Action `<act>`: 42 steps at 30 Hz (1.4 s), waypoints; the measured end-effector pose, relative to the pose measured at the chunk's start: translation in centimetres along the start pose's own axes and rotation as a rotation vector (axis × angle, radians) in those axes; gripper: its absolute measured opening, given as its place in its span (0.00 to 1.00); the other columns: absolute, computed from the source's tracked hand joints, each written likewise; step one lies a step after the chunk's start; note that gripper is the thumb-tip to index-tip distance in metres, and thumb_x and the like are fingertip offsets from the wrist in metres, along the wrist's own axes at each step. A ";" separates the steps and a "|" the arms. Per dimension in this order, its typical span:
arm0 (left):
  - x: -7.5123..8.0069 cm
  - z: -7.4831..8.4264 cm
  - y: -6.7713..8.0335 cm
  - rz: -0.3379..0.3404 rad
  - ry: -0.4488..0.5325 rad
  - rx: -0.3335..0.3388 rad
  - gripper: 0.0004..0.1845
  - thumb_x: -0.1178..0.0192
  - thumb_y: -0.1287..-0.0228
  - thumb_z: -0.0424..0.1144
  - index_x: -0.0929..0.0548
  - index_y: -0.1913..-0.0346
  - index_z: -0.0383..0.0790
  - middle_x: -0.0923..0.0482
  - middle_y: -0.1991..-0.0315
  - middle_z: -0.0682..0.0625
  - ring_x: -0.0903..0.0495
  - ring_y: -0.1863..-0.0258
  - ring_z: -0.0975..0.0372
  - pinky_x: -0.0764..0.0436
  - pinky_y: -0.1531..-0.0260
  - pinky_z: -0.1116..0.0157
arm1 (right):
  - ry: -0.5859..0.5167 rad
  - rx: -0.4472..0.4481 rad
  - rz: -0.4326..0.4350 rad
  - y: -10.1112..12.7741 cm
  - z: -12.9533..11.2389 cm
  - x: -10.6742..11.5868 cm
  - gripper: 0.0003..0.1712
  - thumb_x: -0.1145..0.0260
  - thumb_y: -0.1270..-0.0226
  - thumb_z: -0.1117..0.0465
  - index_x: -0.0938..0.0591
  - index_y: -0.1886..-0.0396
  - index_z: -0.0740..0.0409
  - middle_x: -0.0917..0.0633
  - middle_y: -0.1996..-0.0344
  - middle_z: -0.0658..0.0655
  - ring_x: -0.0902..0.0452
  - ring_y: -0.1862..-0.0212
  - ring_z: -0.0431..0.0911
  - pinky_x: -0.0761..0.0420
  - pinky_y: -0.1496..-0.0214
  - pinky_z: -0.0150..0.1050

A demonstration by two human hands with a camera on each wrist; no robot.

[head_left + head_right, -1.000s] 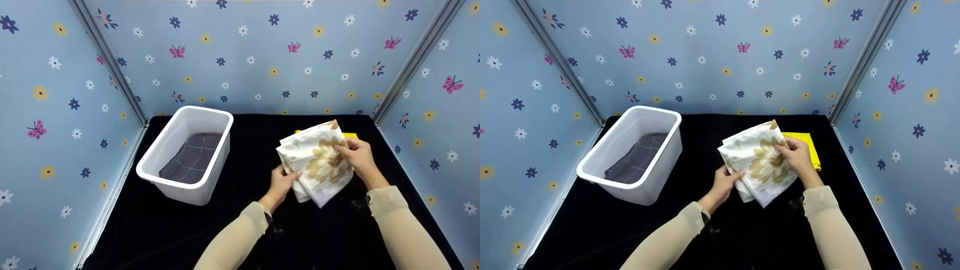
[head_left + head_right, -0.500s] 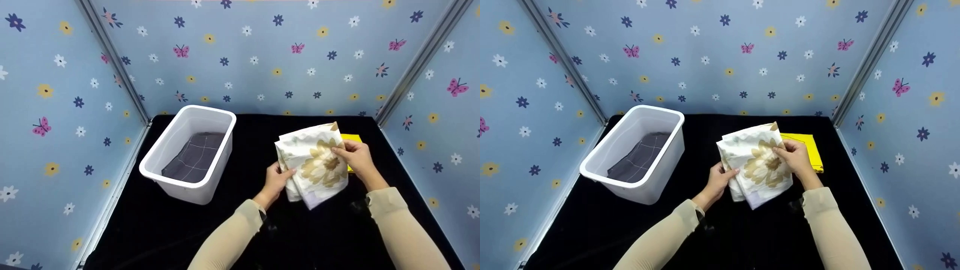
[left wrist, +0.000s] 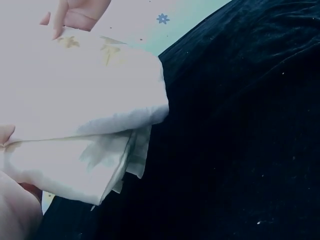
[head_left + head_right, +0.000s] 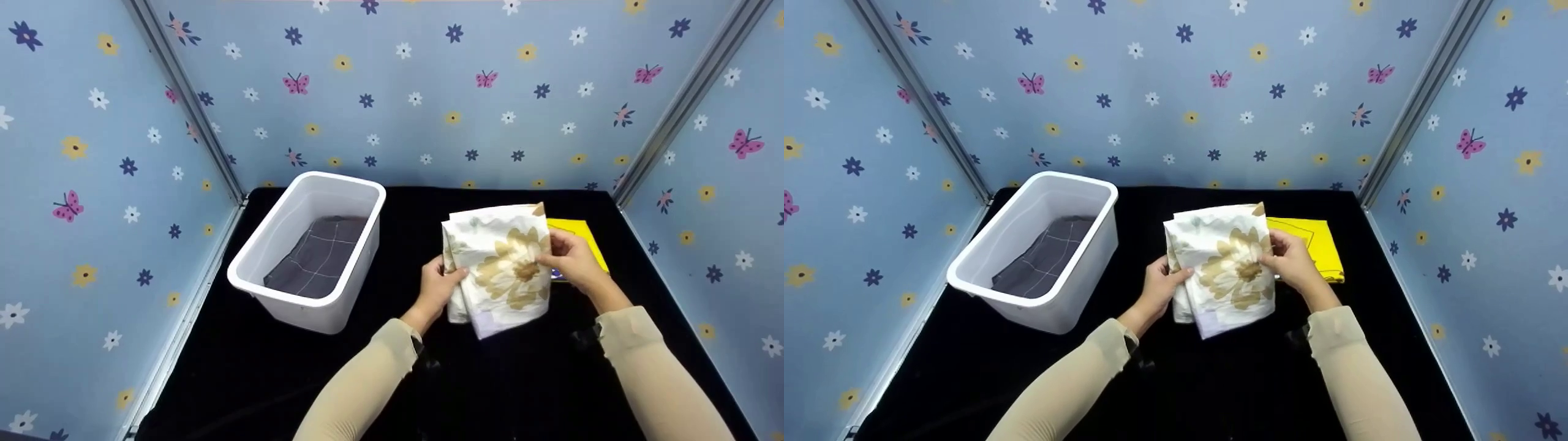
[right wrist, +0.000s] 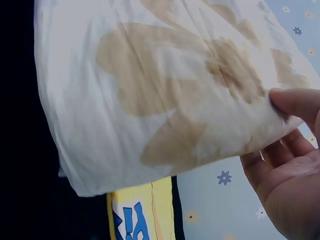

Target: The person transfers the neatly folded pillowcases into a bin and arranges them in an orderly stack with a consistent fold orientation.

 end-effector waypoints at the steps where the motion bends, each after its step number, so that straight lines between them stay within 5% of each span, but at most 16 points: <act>1: 0.1 0.0 -0.1 0.003 -0.003 -0.002 0.16 0.31 0.36 0.24 0.14 0.46 0.23 0.09 0.57 0.37 0.13 0.65 0.62 0.11 0.59 0.66 | 0.006 0.003 -0.016 0.0 0.1 -0.2 0.32 0.29 0.36 0.81 0.25 0.32 0.83 0.11 0.59 0.41 0.15 0.59 0.35 0.14 0.55 0.28; 6: 0.6 -0.1 -0.3 0.008 -0.024 0.029 0.15 0.31 0.35 0.24 0.14 0.46 0.24 0.10 0.57 0.37 0.12 0.64 0.61 0.10 0.59 0.65 | 0.023 -0.008 -0.101 0.2 0.5 -1.4 0.43 0.31 0.37 0.83 0.34 0.22 0.79 0.11 0.50 0.62 0.14 0.57 0.36 0.13 0.53 0.29; 12: 1.2 0.8 -0.4 0.007 -0.051 0.022 0.14 0.30 0.35 0.24 0.13 0.47 0.25 0.10 0.58 0.38 0.13 0.65 0.62 0.12 0.59 0.66 | 0.052 0.000 -0.133 0.2 0.6 -2.1 0.44 0.32 0.34 0.82 0.35 0.19 0.74 0.16 0.47 0.82 0.13 0.58 0.37 0.12 0.55 0.31; 23: 2.1 3.0 -0.5 0.001 -0.094 -0.018 0.15 0.30 0.38 0.24 0.13 0.47 0.25 0.10 0.59 0.38 0.14 0.65 0.62 0.12 0.60 0.66 | 0.035 -0.022 -0.071 -0.1 0.3 -2.3 0.43 0.32 0.33 0.81 0.34 0.19 0.72 0.12 0.50 0.73 0.12 0.60 0.38 0.11 0.56 0.33; 32: 2.2 5.4 -1.4 -0.020 -0.112 -0.065 0.17 0.30 0.39 0.24 0.14 0.46 0.24 0.11 0.58 0.37 0.15 0.64 0.62 0.13 0.59 0.67 | -0.079 -0.044 0.018 -0.5 -0.4 -2.0 0.37 0.31 0.35 0.83 0.29 0.26 0.76 0.10 0.62 0.43 0.11 0.62 0.37 0.11 0.59 0.32; 42: 2.1 7.1 -2.1 -0.041 -0.144 -0.083 0.17 0.30 0.38 0.24 0.13 0.46 0.25 0.11 0.58 0.38 0.14 0.64 0.62 0.13 0.59 0.67 | -0.093 -0.021 0.050 -0.7 -1.4 -2.0 0.36 0.32 0.36 0.84 0.29 0.27 0.77 0.10 0.62 0.41 0.12 0.62 0.37 0.11 0.58 0.31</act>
Point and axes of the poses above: each hand's wrist, its own y-axis away from the middle knuckle, its own x-axis out of the back of the hand, z = x × y, the point moved 9 cm from there along -y, towards the middle knuckle
